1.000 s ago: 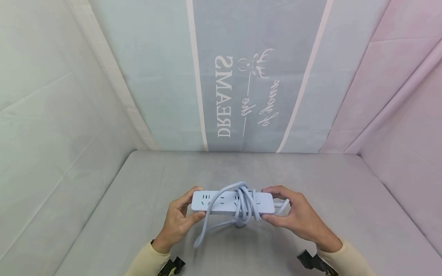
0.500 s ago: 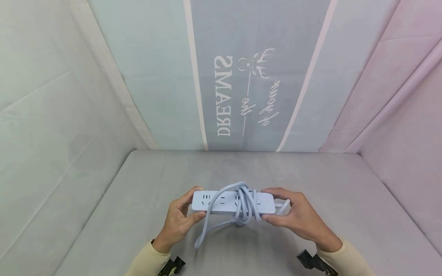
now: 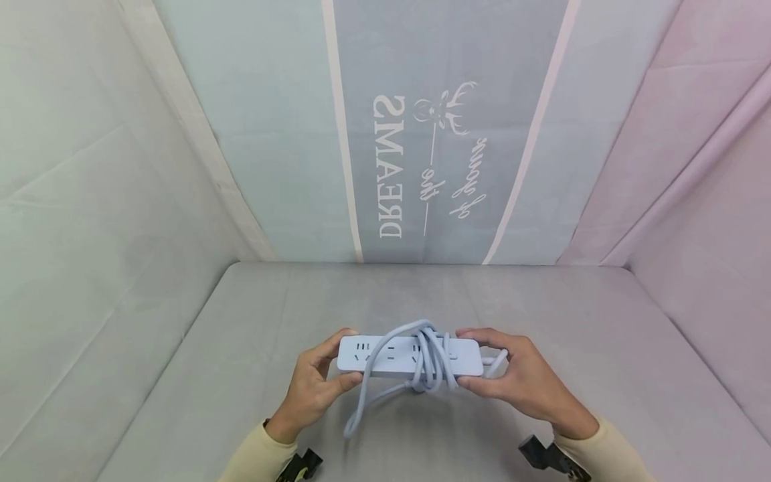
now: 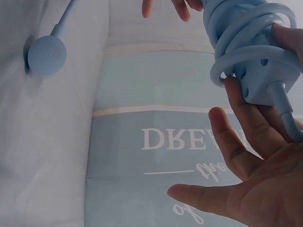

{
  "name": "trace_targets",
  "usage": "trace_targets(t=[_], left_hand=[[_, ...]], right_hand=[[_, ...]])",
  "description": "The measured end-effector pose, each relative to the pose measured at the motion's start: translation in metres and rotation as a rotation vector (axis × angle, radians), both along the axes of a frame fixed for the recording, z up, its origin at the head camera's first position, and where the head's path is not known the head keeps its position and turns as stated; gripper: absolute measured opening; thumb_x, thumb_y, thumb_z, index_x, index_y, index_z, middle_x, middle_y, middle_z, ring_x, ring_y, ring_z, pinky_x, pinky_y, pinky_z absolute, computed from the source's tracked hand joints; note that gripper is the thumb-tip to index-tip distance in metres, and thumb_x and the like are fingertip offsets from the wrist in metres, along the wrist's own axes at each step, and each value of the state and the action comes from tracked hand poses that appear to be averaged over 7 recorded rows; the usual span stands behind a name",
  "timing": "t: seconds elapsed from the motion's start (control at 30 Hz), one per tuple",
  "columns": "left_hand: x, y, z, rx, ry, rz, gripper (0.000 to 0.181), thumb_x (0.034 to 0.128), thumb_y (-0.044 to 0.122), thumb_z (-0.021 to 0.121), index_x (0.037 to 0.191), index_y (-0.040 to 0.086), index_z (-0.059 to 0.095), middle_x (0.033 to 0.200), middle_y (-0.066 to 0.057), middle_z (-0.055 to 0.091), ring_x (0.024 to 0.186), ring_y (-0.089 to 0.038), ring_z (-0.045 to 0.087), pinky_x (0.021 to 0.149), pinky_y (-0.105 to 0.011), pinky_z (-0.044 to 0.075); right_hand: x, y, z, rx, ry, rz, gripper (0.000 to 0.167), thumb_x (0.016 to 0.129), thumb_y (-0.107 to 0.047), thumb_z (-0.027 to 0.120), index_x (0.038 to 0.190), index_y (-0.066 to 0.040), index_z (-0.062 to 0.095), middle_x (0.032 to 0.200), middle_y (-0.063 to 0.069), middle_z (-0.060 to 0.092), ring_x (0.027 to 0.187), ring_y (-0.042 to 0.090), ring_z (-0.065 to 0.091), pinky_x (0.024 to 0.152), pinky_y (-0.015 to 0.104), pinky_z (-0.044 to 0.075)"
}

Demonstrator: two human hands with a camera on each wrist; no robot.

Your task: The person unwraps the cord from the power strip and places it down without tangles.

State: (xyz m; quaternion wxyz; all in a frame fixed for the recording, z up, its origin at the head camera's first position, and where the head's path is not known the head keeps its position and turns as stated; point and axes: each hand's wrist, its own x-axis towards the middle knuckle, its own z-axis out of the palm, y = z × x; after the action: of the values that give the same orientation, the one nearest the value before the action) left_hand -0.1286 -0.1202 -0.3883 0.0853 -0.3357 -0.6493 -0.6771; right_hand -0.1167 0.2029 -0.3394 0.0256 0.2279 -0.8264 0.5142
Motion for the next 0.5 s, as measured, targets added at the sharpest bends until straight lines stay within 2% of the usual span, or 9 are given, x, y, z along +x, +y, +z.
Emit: trace_targets(t=[0.2, 0.5], left_hand=[[0.002, -0.004, -0.006, -0.023, -0.046, -0.001, 0.047, 0.0843, -0.007, 0.074, 0.127, -0.011, 0.056, 0.114, -0.002, 0.071, 0.105, -0.013, 0.063, 0.095, -0.026, 0.045], [0.004, -0.011, -0.014, -0.026, -0.019, -0.014, 0.052, 0.0836, -0.008, 0.074, 0.131, -0.013, 0.054, 0.115, 0.000, 0.071, 0.105, -0.011, 0.063, 0.097, -0.024, 0.044]], right_hand=[[0.004, -0.002, -0.007, -0.005, 0.023, 0.014, 0.044, 0.075, -0.009, 0.088, 0.116, -0.010, 0.072, 0.112, 0.004, 0.069, 0.085, 0.013, 0.061, 0.067, 0.028, 0.052], [0.009, -0.008, -0.024, -0.037, 0.093, 0.000, 0.043, 0.072, -0.008, 0.090, 0.112, -0.013, 0.073, 0.110, 0.003, 0.068, 0.084, 0.015, 0.060, 0.065, 0.029, 0.051]])
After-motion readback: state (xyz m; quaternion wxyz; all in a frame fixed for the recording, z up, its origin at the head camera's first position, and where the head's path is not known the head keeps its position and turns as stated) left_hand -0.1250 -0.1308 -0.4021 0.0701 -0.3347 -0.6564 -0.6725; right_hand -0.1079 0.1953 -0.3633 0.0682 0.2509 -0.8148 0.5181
